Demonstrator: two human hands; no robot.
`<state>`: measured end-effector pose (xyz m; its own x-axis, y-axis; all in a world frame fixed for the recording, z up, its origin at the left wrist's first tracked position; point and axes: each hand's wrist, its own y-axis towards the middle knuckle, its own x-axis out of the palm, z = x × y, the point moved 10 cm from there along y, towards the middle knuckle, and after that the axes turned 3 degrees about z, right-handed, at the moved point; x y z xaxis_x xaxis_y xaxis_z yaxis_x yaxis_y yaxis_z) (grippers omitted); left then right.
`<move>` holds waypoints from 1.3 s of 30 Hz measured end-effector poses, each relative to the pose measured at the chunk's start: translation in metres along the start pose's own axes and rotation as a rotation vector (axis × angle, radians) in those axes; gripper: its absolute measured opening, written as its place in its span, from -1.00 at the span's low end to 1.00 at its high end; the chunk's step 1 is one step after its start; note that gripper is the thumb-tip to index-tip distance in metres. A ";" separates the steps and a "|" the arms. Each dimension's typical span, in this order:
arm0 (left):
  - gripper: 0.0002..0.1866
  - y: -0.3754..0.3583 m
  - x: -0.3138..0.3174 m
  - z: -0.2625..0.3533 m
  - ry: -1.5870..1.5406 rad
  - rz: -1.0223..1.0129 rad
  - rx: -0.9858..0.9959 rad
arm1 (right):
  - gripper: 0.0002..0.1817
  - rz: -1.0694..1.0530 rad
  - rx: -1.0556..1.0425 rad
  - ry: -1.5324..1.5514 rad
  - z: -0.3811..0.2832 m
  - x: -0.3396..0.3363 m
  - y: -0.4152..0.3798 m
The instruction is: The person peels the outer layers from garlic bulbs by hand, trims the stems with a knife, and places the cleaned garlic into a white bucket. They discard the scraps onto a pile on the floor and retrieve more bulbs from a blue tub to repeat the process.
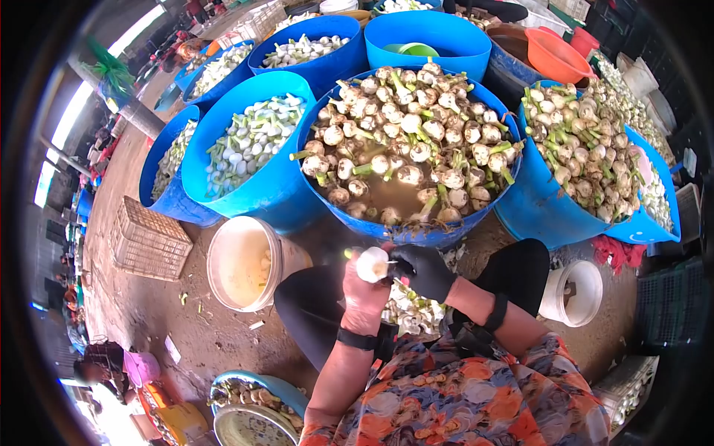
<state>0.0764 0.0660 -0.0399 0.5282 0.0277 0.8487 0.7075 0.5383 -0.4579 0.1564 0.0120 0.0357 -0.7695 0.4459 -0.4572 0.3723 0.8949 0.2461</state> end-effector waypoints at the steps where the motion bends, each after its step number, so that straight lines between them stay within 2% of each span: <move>1: -0.50 0.000 0.005 -0.001 0.049 -0.085 0.015 | -0.75 0.018 0.061 0.133 0.003 0.002 0.003; 2: -0.46 0.007 -0.010 0.005 0.084 -0.050 0.073 | -0.85 0.012 0.063 0.272 -0.001 0.002 0.002; 3: -0.46 0.006 -0.011 0.009 0.086 -0.050 0.076 | -0.85 0.012 0.061 0.275 -0.015 -0.004 0.001; 5: -0.47 0.003 -0.028 0.011 0.056 0.117 0.018 | -0.87 -0.402 -0.113 0.344 -0.058 0.025 -0.016; 6: -0.47 -0.001 -0.024 0.011 0.078 0.166 -0.005 | -0.87 -0.442 -0.190 0.286 -0.062 0.031 -0.023; 7: -0.47 0.001 -0.025 0.014 0.079 0.165 -0.010 | -0.86 -0.481 -0.150 0.298 -0.058 0.033 -0.024; 9: -0.48 0.006 -0.038 0.022 0.296 0.226 -0.071 | -0.78 -0.529 -0.050 0.064 -0.018 0.036 -0.022; 10: -0.50 0.010 -0.037 0.027 0.350 0.230 -0.143 | -0.69 -0.594 -0.017 -0.239 0.004 0.038 -0.022; 11: -0.66 0.017 -0.036 0.047 0.339 0.260 -0.109 | -0.67 -0.630 0.062 -0.485 0.024 0.034 -0.024; 12: -0.59 0.031 -0.008 0.075 0.365 0.003 -0.107 | -0.68 -0.656 0.102 -0.485 0.033 0.031 -0.024; 13: -0.48 0.044 0.010 0.125 0.183 -0.218 0.003 | -0.68 -0.686 0.145 -0.481 0.041 0.030 -0.023; 14: -0.40 0.038 0.034 0.164 0.159 -0.171 0.145 | -0.68 -0.689 0.147 -0.482 0.040 0.029 -0.019; 16: -0.27 0.022 0.067 0.233 0.047 -0.041 0.472 | -0.64 -0.167 0.018 -0.267 0.011 -0.014 0.020; 17: -0.33 0.026 0.071 0.240 0.019 -0.059 0.469 | -0.64 -0.164 0.018 -0.269 0.012 -0.016 0.033; 19: -0.46 0.034 0.070 0.215 0.171 -0.116 0.386 | -0.55 -0.058 0.069 -0.491 0.019 -0.030 0.070; 20: -0.59 0.035 0.065 0.188 0.227 -0.154 0.283 | -0.55 -0.054 0.067 -0.489 0.024 -0.028 0.085; 22: -0.67 0.036 0.042 0.142 0.301 -0.004 0.186 | -0.56 -0.385 0.293 -0.748 0.077 0.000 0.098; 23: -0.73 0.036 0.027 0.123 0.311 0.089 0.158 | -0.56 -0.382 0.292 -0.750 0.093 0.005 0.110; 24: -0.77 0.032 0.022 0.107 0.326 0.160 0.133 | -0.60 -0.572 0.291 -0.760 0.116 0.027 0.110; 25: -0.76 0.031 0.015 0.093 0.300 0.138 0.100 | -0.63 -0.765 0.287 -0.766 0.121 0.042 0.105; 27: -0.77 0.027 0.005 0.080 0.394 0.173 0.100 | -0.70 -0.760 0.235 -0.739 0.108 0.039 0.104; 30: -0.77 0.021 0.007 0.077 0.509 0.114 0.123 | -0.60 -0.407 0.229 -0.645 0.077 0.002 0.111; 31: -0.77 0.021 0.007 0.077 0.508 0.113 0.126 | -0.60 -0.407 0.226 -0.647 0.072 -0.003 0.107; 33: -0.68 0.023 0.013 0.069 0.599 0.102 0.103 | -0.70 -0.183 0.219 -0.485 0.053 -0.031 0.104; 34: -0.68 0.021 0.020 0.063 0.602 0.096 0.098 | -0.70 -0.141 0.234 -0.351 0.049 -0.036 0.099; 35: -0.62 0.019 0.032 0.055 0.610 0.049 0.110 | -0.70 -0.133 0.236 -0.355 0.043 -0.041 0.093; 37: -0.56 0.016 0.045 0.043 0.619 -0.005 0.119 | -0.69 -0.132 0.145 -0.087 0.016 -0.043 0.081; 39: -0.46 0.017 0.063 0.026 0.525 -0.248 0.095 | -0.71 -0.106 0.123 -0.023 0.007 -0.043 0.066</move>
<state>0.1093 0.0991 0.0132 0.5310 -0.5170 0.6714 0.8075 0.5489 -0.2161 0.2177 0.0518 0.0660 -0.7964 0.3480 -0.4946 0.3513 0.9319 0.0900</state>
